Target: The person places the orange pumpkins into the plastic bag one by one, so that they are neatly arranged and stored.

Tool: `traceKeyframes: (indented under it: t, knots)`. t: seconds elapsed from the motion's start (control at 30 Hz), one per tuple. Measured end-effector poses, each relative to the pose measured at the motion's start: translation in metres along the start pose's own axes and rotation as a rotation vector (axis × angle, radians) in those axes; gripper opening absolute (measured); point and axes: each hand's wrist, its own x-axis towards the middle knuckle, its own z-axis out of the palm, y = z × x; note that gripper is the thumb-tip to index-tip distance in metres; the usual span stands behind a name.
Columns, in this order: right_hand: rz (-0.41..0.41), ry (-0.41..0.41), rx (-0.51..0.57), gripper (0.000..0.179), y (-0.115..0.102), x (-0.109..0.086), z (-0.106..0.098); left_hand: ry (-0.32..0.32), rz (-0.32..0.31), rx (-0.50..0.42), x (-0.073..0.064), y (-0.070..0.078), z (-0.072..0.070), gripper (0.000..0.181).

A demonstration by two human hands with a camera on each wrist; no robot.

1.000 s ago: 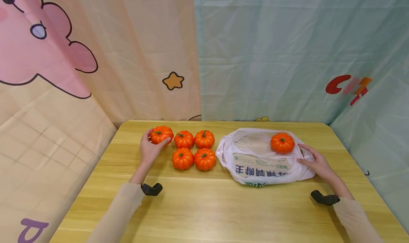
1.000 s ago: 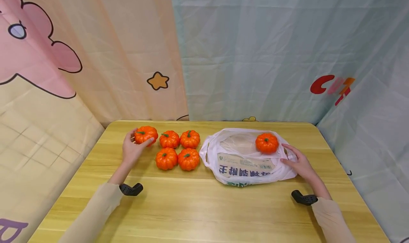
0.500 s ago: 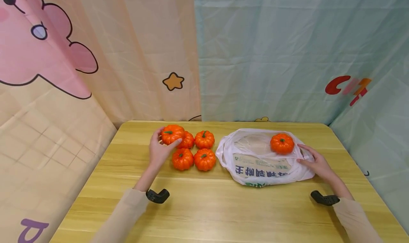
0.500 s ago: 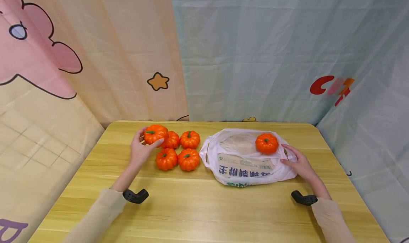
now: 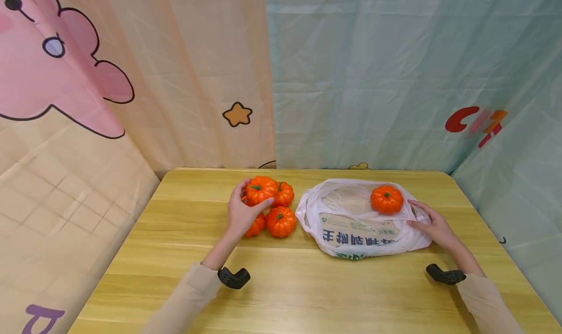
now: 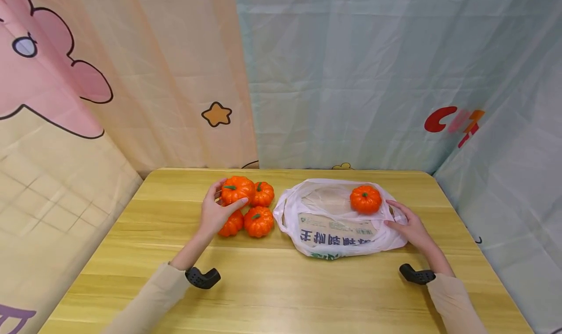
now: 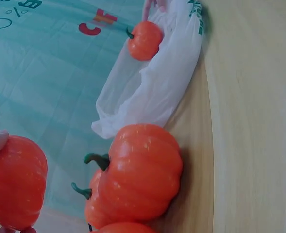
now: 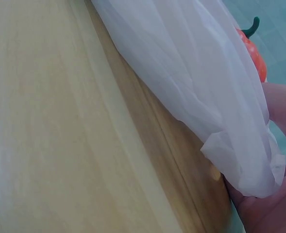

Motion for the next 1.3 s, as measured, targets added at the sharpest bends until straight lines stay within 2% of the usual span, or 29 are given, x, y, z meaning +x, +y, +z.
traceKeyframes:
  t: [0.53, 0.83, 1.0, 1.3]
  knots:
    - [0.001, 0.003, 0.003, 0.066, 0.004, 0.002, 0.0, -0.098, 0.016, -0.005, -0.013, 0.002, 0.058, 0.076]
    - [0.009, -0.002, 0.008, 0.066, 0.004, 0.003, 0.0, -0.158, 0.007, -0.088, -0.017, 0.007, 0.085, 0.076]
    - [-0.006, -0.001, 0.003, 0.066, 0.005, 0.002, 0.0, -0.193, -0.013, -0.105, -0.021, 0.011, 0.101, 0.076]
    - [-0.008, -0.005, 0.022, 0.066, 0.006, 0.003, 0.0, -0.233, -0.006, -0.112, -0.024, 0.015, 0.13, 0.073]
